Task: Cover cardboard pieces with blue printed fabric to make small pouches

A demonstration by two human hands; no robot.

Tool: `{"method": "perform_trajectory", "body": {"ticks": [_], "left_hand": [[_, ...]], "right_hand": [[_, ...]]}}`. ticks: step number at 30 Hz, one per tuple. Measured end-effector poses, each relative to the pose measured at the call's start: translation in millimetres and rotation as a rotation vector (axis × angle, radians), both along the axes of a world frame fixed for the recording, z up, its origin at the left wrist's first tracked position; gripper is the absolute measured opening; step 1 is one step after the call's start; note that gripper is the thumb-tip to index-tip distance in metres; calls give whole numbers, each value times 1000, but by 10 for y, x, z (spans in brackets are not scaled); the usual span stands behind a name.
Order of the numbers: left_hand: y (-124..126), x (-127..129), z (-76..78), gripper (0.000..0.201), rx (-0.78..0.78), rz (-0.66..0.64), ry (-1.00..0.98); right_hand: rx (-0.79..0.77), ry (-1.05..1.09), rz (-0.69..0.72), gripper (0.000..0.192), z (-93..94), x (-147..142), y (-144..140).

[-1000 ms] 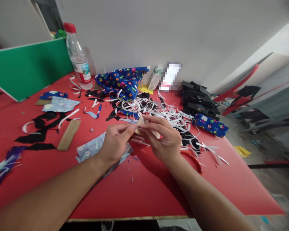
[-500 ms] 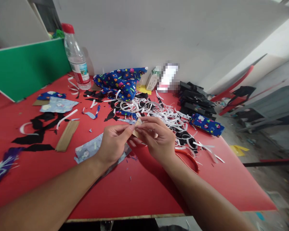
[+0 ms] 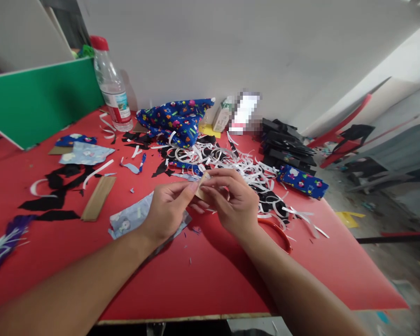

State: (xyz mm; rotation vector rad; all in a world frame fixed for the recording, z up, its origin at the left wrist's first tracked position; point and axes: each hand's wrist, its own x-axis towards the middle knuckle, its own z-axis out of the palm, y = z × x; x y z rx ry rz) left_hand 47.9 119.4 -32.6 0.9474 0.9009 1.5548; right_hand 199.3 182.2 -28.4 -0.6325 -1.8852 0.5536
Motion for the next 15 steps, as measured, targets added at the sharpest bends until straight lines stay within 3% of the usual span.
{"method": "perform_trajectory", "body": {"ticks": [9,15], "left_hand": [[9,29,50,11,-27,40,92],[7,21,72,12,-24,47,141]], "right_hand": [[105,-144,90,10,8,33,66],[91,-129,136,9,-14,51,82]]}}
